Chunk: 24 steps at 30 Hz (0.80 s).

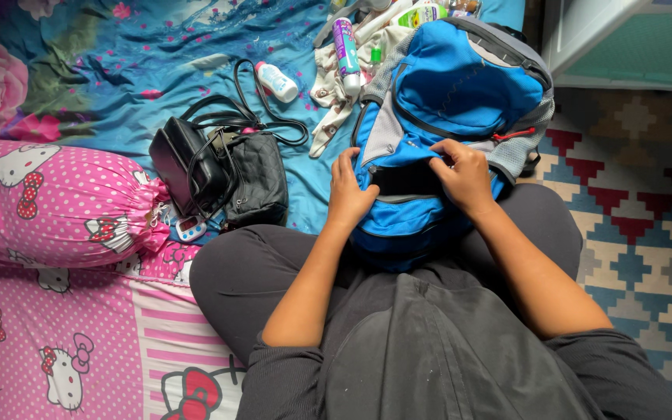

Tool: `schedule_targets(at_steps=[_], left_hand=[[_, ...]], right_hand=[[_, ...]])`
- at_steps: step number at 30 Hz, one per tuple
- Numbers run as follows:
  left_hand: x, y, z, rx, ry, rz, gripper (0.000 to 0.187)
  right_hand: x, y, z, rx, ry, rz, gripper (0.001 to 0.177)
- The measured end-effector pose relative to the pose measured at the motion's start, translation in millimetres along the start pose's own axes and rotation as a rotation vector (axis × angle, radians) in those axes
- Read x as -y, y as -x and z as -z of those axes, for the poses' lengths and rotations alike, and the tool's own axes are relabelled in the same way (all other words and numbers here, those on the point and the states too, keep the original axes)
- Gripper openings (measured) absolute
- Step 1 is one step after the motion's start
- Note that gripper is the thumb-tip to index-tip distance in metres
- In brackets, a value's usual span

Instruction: The person sits on a bed and packs personal items into bags. They place cards and small packets into a green sling bag, zip it, place a card into a black wallet and close it, then open a blue backpack and put bottles and other items into its compartments.

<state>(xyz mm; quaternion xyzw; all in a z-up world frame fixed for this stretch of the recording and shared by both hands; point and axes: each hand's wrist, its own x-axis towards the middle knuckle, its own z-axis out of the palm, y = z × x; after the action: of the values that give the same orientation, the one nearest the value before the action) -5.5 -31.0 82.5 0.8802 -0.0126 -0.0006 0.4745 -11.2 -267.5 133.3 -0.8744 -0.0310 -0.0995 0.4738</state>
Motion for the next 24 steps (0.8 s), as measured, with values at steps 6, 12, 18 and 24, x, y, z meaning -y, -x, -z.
schedule_targets(at_steps=[6, 12, 18, 24], left_hand=[[33, -6, -7, 0.003, 0.222, 0.112, 0.091], [90, -25, -21, 0.111, 0.891, 0.368, 0.065], [92, -22, -29, 0.132, 1.022, 0.449, 0.040], [76, -17, -17, 0.108, 1.068, 0.408, 0.025]], right_hand=[[-4, 19, 0, 0.143, 0.102, 0.160, 0.024], [13, 27, -15, 0.330, 0.326, 0.393, 0.042], [49, 15, -45, 0.172, 0.402, 0.638, 0.042], [57, 6, -56, 0.125, 0.573, 0.956, 0.030]])
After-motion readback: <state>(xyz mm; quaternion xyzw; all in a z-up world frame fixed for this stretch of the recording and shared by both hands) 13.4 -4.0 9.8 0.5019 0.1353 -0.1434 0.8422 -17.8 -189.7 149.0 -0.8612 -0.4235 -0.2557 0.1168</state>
